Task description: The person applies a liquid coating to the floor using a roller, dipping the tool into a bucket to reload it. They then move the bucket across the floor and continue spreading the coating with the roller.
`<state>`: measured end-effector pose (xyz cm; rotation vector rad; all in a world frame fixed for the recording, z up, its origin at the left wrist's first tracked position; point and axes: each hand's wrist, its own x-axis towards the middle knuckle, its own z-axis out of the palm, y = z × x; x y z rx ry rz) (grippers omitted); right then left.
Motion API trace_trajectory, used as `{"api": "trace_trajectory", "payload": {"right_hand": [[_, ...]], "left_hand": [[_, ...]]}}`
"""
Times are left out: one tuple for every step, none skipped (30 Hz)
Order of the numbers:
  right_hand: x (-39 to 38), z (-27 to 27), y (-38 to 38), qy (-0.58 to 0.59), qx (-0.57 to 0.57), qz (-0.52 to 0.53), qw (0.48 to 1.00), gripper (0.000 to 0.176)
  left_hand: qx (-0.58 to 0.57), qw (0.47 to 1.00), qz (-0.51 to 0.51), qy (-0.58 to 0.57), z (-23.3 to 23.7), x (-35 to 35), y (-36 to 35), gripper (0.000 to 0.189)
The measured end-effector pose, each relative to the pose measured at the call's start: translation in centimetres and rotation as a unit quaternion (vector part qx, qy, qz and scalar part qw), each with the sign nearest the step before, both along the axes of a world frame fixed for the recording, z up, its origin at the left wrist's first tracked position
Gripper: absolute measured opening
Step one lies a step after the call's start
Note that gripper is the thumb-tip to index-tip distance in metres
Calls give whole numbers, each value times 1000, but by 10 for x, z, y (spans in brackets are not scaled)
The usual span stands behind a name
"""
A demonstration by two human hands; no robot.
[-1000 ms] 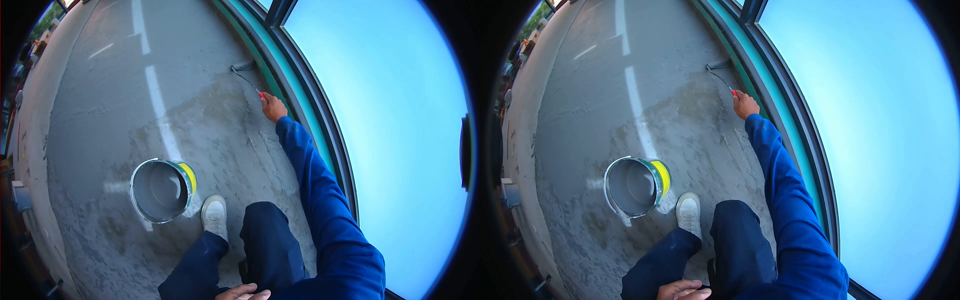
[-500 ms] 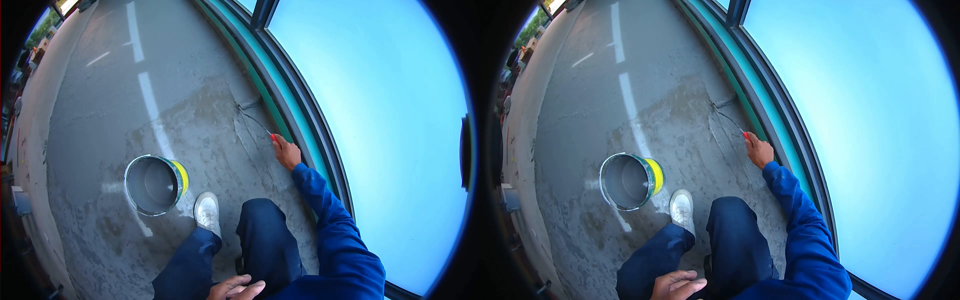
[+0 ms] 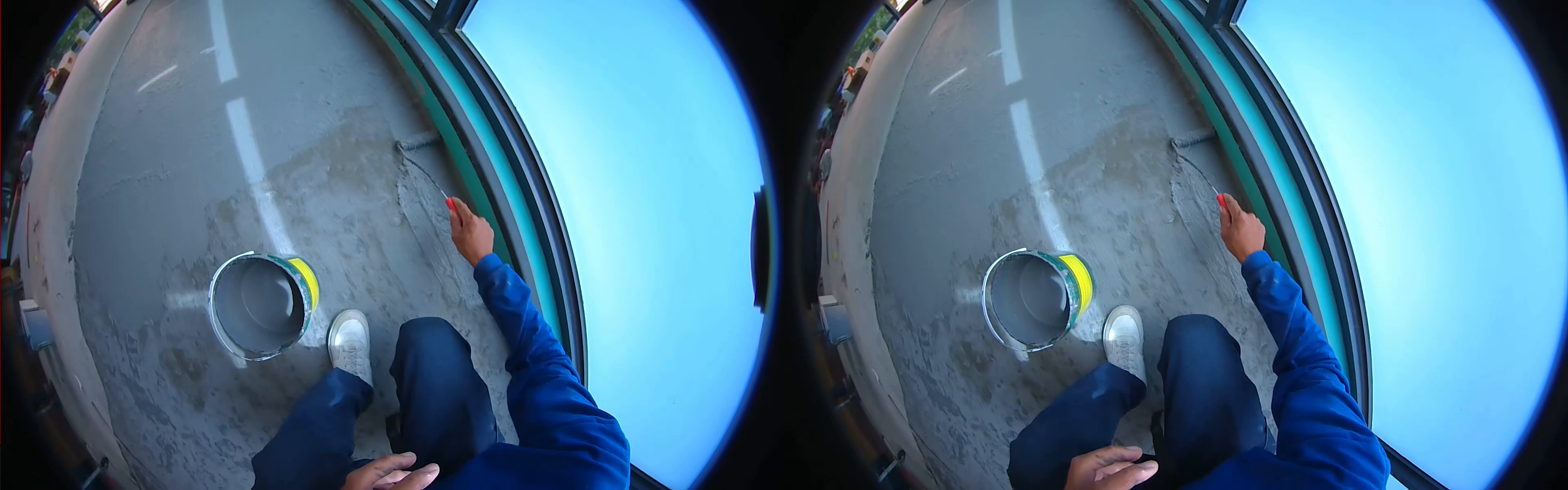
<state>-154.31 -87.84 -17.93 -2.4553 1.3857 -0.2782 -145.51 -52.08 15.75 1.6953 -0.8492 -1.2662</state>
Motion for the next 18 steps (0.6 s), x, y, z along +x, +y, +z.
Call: {"api": "trace_trajectory", "payload": {"right_hand": [[19, 1, -10, -1, 9, -6, 1000, 31], [39, 3, -21, -2, 18, -11, 1000, 32], [56, 1, -32, -14, -1, -4, 1000, 31], [73, -2, -43, -25, -20, 3, 999, 30], [88, -4, -51, -36, -37, 10, 999, 30], [103, -4, -57, -36, -41, 5, 998, 29], [120, 0, -63, -36, -47, 1, 998, 29], [136, 4, -69, -36, -52, -4, 998, 28], [153, 6, -77, -44, -57, 4, 997, 28], [171, 7, -85, -52, -61, 11, 997, 27], [191, 7, -97, -55, -58, 24, 996, 27], [209, 6, -109, -59, -55, 35, 996, 27], [226, 5, -120, -46, -54, 39, 997, 27], [244, 3, -131, -34, -53, 43, 997, 27], [256, 0, -139, -23, -50, 46, 997, 28], [266, -4, -146, -18, -37, 37, 998, 28], [277, -6, -151, -13, -24, 31, 999, 29], [285, -9, -156, -6, -11, 25, 1000, 30]], "left_hand": [[-3, 999, -5, 36, -6, 3, 3, 32], [0, 1000, -2, 10, -6, 4, 4, 33], [3, 1000, 1, -16, -5, 5, 4, 33], [8, 999, 5, -42, -4, 8, 3, 33], [34, 998, -19, -42, -2, 14, 2, 33], [58, 997, -43, -42, 1, 22, -1, 32], [81, 994, -66, -42, 1, 29, -4, 32], [38, 999, -15, -32, -8, 27, -1, 31], [19, 998, 1, -53, -12, 25, 3, 32], [-2, 997, 15, -76, -15, 24, 2, 33], [-22, 994, 31, -100, -19, 25, 1, 34], [-42, 995, 0, -93, -27, 30, 3, 35], [-62, 994, -32, -87, -37, 37, 7, 36], [-80, 991, -63, -82, -42, 45, 4, 38], [2, 999, -24, -38, -32, 46, 0, 38], [82, 996, 17, 5, -10, 47, -13, 38], [160, 984, 60, 48, 0, 48, -21, 38], [148, 987, 64, 20, -2, 50, -22, 38]]}}
